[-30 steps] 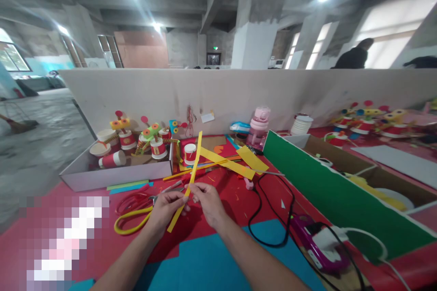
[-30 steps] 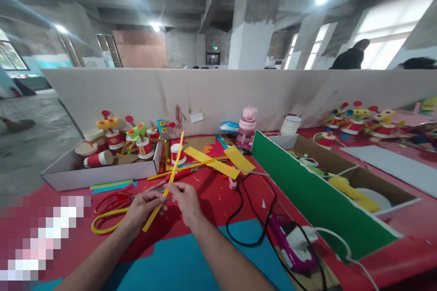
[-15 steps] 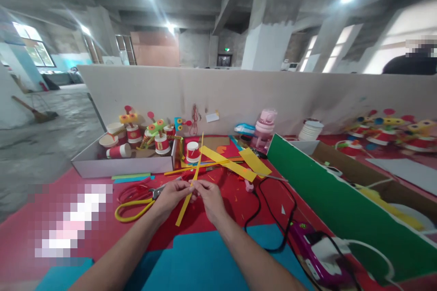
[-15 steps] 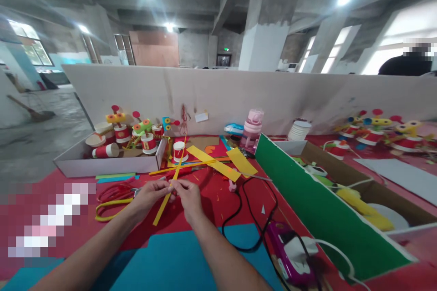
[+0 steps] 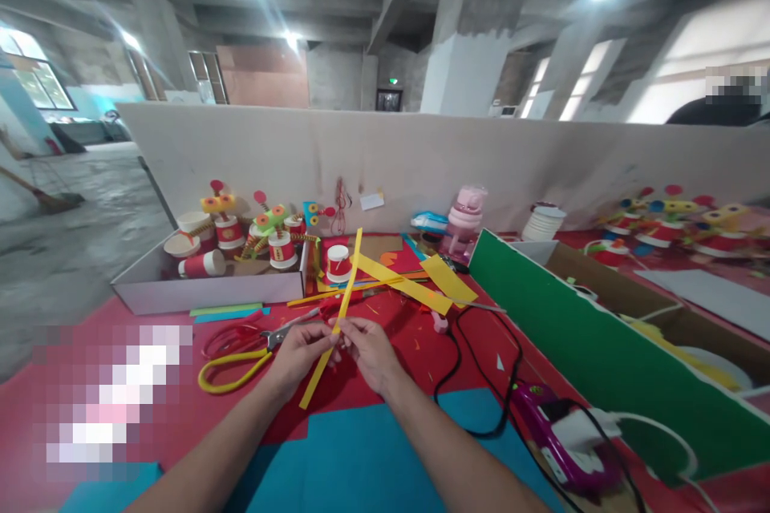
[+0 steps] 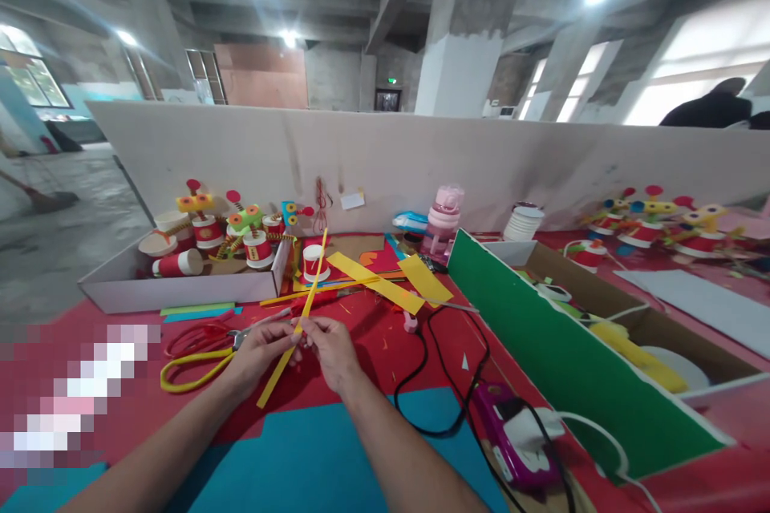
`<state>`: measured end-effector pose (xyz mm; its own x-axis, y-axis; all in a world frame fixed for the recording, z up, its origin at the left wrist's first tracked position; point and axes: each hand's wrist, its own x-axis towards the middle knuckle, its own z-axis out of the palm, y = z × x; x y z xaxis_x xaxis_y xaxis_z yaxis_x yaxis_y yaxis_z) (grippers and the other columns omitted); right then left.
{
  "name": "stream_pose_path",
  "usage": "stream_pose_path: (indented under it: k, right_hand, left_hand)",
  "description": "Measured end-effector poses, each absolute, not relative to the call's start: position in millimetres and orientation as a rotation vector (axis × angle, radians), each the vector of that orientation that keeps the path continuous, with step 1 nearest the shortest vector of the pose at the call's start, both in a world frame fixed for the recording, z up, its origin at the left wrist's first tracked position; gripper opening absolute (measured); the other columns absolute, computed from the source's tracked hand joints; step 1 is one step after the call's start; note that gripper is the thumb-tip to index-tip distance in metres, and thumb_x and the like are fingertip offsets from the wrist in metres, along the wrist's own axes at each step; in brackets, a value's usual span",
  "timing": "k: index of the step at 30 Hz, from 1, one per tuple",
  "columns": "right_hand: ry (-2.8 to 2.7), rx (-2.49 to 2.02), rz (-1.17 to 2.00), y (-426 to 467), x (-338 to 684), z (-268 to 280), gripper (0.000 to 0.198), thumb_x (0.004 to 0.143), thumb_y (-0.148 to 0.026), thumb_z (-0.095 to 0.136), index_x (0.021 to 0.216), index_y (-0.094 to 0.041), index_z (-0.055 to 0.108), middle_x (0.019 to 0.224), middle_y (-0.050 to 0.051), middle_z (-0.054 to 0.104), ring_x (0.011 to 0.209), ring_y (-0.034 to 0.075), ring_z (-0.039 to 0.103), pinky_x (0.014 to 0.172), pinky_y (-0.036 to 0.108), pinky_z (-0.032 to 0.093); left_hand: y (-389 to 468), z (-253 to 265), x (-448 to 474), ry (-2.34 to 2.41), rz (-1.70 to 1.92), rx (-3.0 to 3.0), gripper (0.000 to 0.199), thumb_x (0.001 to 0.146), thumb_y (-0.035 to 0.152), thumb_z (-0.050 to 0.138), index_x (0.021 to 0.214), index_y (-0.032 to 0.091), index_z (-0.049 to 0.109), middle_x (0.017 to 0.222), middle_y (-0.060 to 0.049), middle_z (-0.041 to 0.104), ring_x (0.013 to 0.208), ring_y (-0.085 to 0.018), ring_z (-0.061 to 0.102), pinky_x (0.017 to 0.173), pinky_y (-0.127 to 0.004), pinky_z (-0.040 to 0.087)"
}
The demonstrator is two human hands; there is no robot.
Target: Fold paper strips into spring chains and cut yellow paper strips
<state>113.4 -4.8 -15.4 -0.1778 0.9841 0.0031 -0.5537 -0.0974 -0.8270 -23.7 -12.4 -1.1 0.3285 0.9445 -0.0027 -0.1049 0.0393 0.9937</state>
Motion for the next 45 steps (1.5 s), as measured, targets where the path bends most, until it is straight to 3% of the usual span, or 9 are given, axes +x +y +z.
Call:
stream_pose_path:
  k: [13, 23, 30, 40, 45]
  right_hand:
    - [-0.807, -0.74, 1.56, -10.6, 114.1, -6.7, 0.026, 0.057, -0.036, 0.083, 0.064, -0.014, 0.071, 0.05, -0.004, 0.051, 0.053, 0.008, 0.044, 0.053, 0.022, 0.036]
    - [-0.859, -0.804, 1.479, -1.8, 127.4, -8.3, 0.028, 0.056, -0.034, 0.084, 0.071, -0.014, 0.07, 0.052, -0.004, 0.054, 0.05, 0.008, 0.044, 0.051, 0.022, 0.036]
    - [-0.987, -0.831, 1.451, -7.7, 122.8, -9.1, 0.026, 0.061, -0.036, 0.081, 0.068, -0.013, 0.07, 0.056, -0.001, 0.06, 0.052, 0.008, 0.048, 0.051, 0.022, 0.039]
    - [-1.025, -0.812, 1.468, -7.0, 124.1, -10.8, 0.027, 0.065, -0.038, 0.078, 0.068, -0.013, 0.07, 0.056, -0.001, 0.057, 0.054, 0.008, 0.048, 0.057, 0.023, 0.041]
    - [-0.977, -0.813, 1.493, -8.3, 123.3, -8.4, 0.027, 0.063, -0.038, 0.079, 0.068, -0.014, 0.07, 0.054, -0.002, 0.055, 0.054, 0.009, 0.047, 0.058, 0.024, 0.041]
  left_hand:
    - [-13.3, 0.4, -25.7, 0.87, 0.953, 1.332, 0.029, 0.073, 0.041, 0.071, 0.072, 0.012, 0.067, 0.057, -0.004, 0.066, 0.05, -0.011, 0.057, 0.054, -0.023, 0.044]
    - [-17.0, 12.2, -28.8, 0.896, 0.822, 1.447, 0.031, 0.075, 0.043, 0.069, 0.067, 0.013, 0.066, 0.06, -0.006, 0.068, 0.054, -0.013, 0.058, 0.061, -0.025, 0.045]
    - [-18.7, 17.0, -29.4, 0.942, 0.823, 1.489, 0.034, 0.078, 0.046, 0.064, 0.083, 0.013, 0.072, 0.064, -0.005, 0.069, 0.062, -0.016, 0.062, 0.068, -0.028, 0.047]
    - [-18.2, 17.7, -26.8, 1.011, 0.933, 1.599, 0.035, 0.075, 0.044, 0.067, 0.055, 0.016, 0.065, 0.055, -0.003, 0.065, 0.056, -0.013, 0.056, 0.065, -0.024, 0.044]
    - [-18.2, 17.5, -26.4, 1.017, 0.938, 1.628, 0.036, 0.075, 0.047, 0.066, 0.055, 0.017, 0.066, 0.055, -0.003, 0.065, 0.055, -0.013, 0.055, 0.063, -0.024, 0.043]
